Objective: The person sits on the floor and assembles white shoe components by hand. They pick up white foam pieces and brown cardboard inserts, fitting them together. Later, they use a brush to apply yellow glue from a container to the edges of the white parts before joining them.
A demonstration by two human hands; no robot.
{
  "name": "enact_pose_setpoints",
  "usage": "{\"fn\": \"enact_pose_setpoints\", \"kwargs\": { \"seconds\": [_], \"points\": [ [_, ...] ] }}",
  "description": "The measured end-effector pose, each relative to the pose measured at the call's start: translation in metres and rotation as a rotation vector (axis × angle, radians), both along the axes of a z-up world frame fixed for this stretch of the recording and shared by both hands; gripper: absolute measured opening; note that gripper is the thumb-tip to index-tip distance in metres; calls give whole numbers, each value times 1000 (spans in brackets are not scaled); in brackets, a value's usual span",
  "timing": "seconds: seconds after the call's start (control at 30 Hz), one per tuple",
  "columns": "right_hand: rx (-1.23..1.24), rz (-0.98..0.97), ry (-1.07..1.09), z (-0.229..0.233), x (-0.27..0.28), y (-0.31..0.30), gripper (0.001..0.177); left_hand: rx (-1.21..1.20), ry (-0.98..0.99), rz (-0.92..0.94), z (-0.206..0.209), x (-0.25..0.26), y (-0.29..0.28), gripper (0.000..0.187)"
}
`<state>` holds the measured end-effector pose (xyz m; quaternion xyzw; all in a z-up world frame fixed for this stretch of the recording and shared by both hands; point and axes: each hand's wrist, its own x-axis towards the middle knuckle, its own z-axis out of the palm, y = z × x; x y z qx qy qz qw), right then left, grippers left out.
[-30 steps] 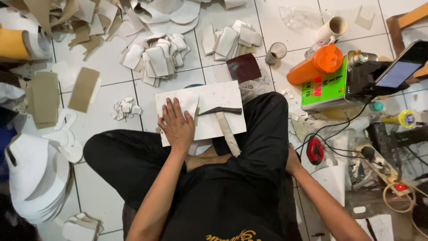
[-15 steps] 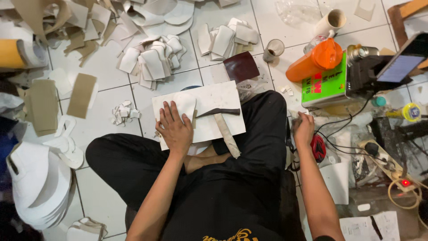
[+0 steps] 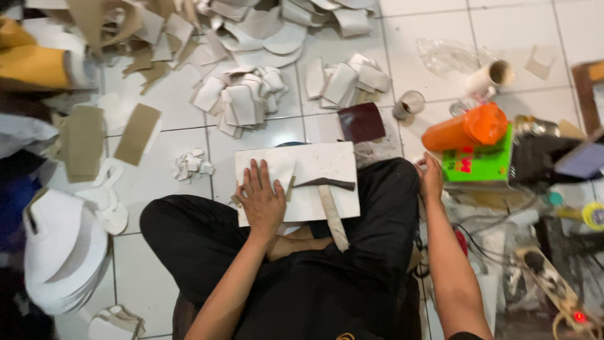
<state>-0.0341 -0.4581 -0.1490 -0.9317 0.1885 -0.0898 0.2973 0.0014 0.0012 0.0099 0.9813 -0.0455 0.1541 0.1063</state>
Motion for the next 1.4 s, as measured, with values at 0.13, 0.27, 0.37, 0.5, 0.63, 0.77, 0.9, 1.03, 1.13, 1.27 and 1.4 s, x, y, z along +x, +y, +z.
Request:
{"fn": "enact_pose_setpoints", "kwargs": {
  "seconds": [0.13,0.27,0.37,0.5,0.63,0.77,0.9,1.03,1.13,1.27,1.4],
  "points": [
    [-108,201,-241,-36,-4,-14,27,-33,52,53,-2,2,2,62],
    [-155,229,-151,-27,-3,-16,31,-286,88,29,-12,2,11,60],
    [-144,164,-37,-52,0,-41,29,-647,70,46,-9,-3,22,51],
    [68,-51,136,-104,15,-84,24,-1090,-44,227,8,-9,51,40],
    [-231,31,200,-127,6,-109,18,-1074,-139,322,7,-33,86,36],
    [183,-247,-60,-63,10,-59,26,-1066,-224,386,16,-49,101,28],
    [422,-276,-432,45,4,25,21,-1193,-270,327,50,-51,79,22],
    [706,-177,-428,154,6,175,20,-1351,-102,184,73,-45,29,24],
    [961,162,-181,201,10,288,23,-1920,587,-7,66,-33,-4,72],
    [247,673,-20,210,26,378,22,-2337,672,343,-33,-8,9,42],
    [-268,965,-217,169,39,419,42,-2558,625,475,-47,16,58,33]
  ]
}}
